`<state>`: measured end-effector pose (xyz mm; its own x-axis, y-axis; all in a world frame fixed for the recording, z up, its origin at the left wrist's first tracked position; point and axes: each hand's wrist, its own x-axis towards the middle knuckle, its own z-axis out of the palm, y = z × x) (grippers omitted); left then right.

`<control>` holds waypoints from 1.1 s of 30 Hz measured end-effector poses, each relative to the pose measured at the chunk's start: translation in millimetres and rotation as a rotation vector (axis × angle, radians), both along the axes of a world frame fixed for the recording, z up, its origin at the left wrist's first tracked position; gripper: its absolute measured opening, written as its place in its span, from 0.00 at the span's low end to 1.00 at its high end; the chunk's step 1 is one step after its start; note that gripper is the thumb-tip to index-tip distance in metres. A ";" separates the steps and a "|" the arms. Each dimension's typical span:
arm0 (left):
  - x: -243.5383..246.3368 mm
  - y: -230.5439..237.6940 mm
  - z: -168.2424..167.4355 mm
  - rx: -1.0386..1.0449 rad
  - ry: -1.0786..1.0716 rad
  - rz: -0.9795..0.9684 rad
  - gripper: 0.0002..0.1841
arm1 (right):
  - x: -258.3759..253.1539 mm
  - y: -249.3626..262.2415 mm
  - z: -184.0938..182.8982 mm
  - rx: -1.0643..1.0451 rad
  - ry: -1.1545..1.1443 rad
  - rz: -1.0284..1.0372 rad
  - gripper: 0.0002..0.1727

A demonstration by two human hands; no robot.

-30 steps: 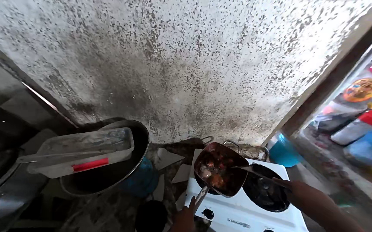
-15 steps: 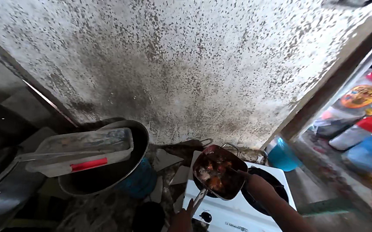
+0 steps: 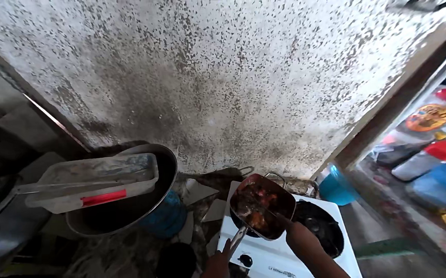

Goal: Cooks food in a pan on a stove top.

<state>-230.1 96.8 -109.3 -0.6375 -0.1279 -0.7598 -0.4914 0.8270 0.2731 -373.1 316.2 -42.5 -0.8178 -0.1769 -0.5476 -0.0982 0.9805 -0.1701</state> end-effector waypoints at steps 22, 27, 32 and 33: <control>-2.1 -4.4 1.6 -0.001 -0.004 -0.041 0.49 | -14.5 45.2 112.0 0.265 -0.157 0.272 0.23; -2.1 -3.8 2.0 -0.004 0.005 -0.042 0.51 | -26.3 34.6 113.6 0.280 -0.054 0.199 0.28; -0.6 -3.9 -0.1 -0.005 0.005 -0.039 0.51 | -26.5 35.4 134.6 0.267 -0.097 0.252 0.28; -0.3 -3.7 -0.1 -0.004 0.007 -0.038 0.51 | -26.3 34.2 132.4 0.269 -0.113 0.285 0.25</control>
<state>-230.3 93.2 -109.4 -0.6470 -0.1064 -0.7550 -0.4580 0.8459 0.2733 -399.3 350.4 89.9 -0.6888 -0.2260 -0.6888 -0.3674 0.9279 0.0630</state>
